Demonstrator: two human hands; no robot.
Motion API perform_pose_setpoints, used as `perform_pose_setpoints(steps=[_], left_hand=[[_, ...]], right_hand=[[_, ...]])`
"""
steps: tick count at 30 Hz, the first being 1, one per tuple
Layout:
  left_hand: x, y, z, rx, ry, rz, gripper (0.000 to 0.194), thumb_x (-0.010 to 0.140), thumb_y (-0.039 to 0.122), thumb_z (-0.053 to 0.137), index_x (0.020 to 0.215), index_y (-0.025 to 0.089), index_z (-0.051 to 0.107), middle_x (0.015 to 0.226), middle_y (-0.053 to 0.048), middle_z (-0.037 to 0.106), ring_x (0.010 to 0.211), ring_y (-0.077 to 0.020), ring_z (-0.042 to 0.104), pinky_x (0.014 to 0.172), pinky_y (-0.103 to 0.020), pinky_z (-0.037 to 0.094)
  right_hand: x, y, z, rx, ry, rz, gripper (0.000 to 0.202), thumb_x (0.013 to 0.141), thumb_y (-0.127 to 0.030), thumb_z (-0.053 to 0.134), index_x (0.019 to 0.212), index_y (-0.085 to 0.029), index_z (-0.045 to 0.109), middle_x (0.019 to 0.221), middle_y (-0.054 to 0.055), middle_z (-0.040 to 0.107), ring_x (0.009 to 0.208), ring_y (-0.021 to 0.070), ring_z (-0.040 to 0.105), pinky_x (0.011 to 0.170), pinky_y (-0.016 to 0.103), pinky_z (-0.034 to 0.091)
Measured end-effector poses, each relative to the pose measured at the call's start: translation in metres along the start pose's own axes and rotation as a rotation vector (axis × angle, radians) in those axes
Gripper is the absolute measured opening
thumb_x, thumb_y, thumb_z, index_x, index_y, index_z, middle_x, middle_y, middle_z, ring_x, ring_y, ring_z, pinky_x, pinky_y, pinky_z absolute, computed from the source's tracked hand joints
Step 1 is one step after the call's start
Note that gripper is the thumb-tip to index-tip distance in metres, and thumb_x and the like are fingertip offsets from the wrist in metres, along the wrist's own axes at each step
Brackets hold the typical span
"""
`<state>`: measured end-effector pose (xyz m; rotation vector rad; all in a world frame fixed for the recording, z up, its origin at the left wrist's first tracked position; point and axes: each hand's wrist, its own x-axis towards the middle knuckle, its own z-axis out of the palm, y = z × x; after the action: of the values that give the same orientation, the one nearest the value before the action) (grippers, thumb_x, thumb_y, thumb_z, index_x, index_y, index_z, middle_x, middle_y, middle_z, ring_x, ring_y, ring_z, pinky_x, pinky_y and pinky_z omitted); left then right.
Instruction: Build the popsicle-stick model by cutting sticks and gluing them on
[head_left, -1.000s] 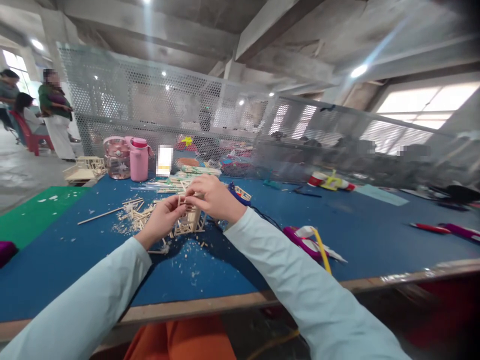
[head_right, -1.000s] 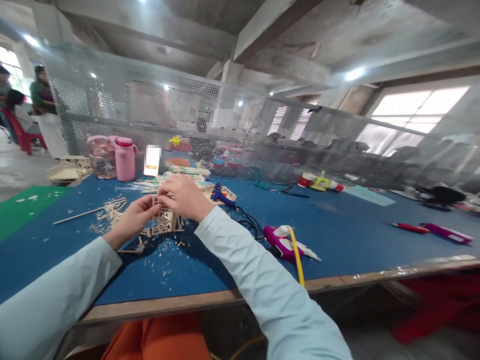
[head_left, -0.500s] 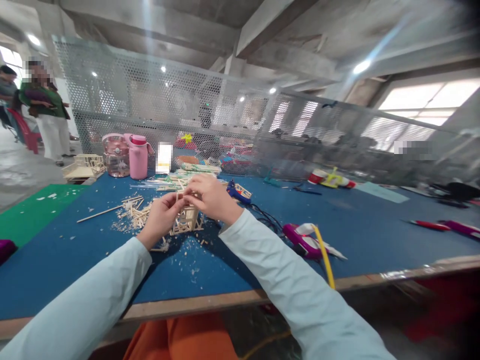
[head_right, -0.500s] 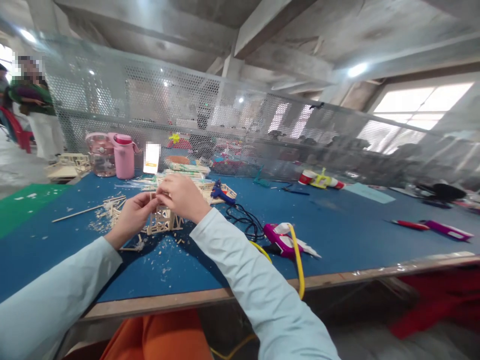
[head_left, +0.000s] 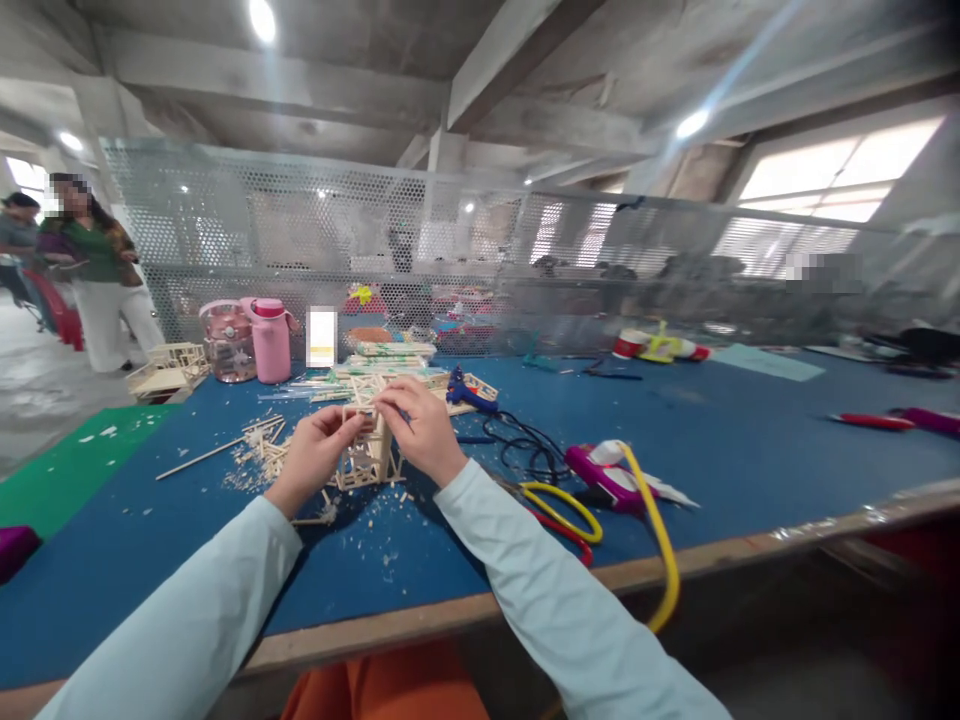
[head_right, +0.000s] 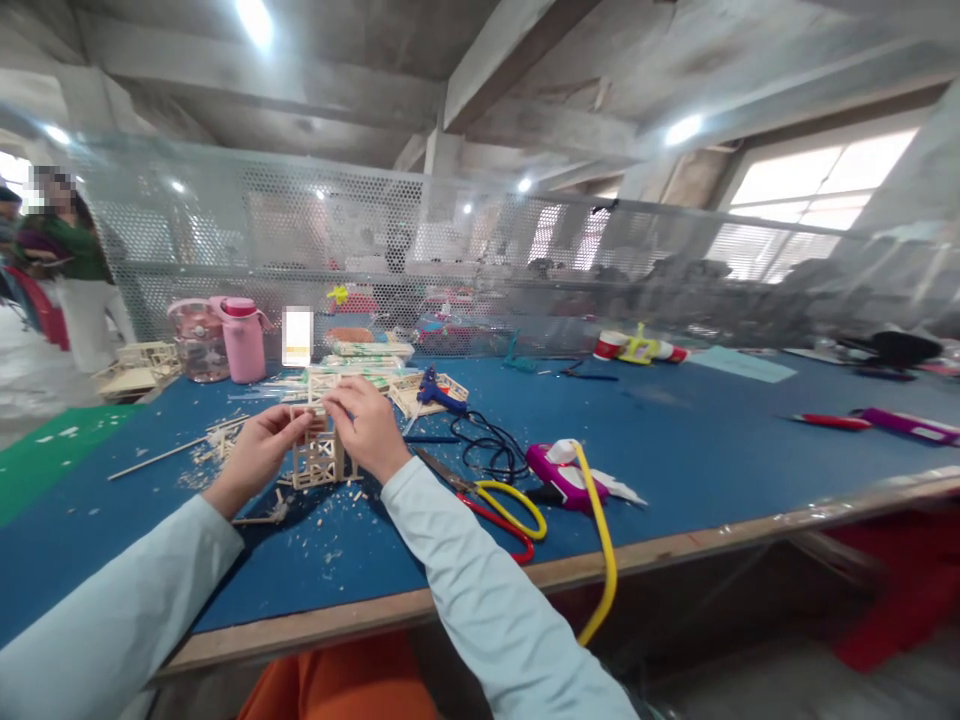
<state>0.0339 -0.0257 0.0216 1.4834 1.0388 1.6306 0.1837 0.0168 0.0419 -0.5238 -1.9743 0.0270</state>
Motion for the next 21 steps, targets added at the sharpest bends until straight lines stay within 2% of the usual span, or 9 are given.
perform_pose_setpoints(steps=[5, 11, 21], left_hand=[[0.001, -0.001, -0.002, 0.047, -0.016, 0.024, 0.035, 0.064, 0.049, 0.07, 0.071, 0.015, 0.068, 0.068, -0.004, 0.069, 0.06, -0.0128, 0.057, 0.06, -0.025, 0.045], [0.003, -0.004, -0.006, 0.09, -0.014, 0.03, 0.033, 0.065, 0.046, 0.071, 0.07, 0.013, 0.068, 0.067, -0.004, 0.068, 0.058, -0.0117, 0.055, 0.058, -0.024, 0.044], [0.004, -0.001, -0.007, 0.114, -0.033, 0.04, 0.038, 0.063, 0.051, 0.07, 0.071, 0.014, 0.071, 0.062, -0.003, 0.066, 0.055, -0.0119, 0.053, 0.056, -0.024, 0.044]], right_hand=[[-0.002, -0.006, 0.001, -0.014, -0.011, 0.016, 0.012, 0.082, -0.023, 0.056, 0.084, -0.019, 0.067, 0.087, 0.006, 0.058, 0.087, 0.0174, 0.055, 0.079, 0.032, 0.046], [-0.003, -0.006, 0.007, -0.028, 0.019, -0.031, 0.013, 0.08, -0.019, 0.058, 0.087, -0.018, 0.068, 0.089, 0.006, 0.058, 0.091, 0.0187, 0.054, 0.083, 0.033, 0.044], [0.002, -0.01, 0.01, -0.011, 0.055, 0.12, 0.004, 0.075, -0.022, 0.066, 0.076, -0.02, 0.07, 0.082, 0.003, 0.06, 0.084, 0.0168, 0.057, 0.079, 0.032, 0.045]])
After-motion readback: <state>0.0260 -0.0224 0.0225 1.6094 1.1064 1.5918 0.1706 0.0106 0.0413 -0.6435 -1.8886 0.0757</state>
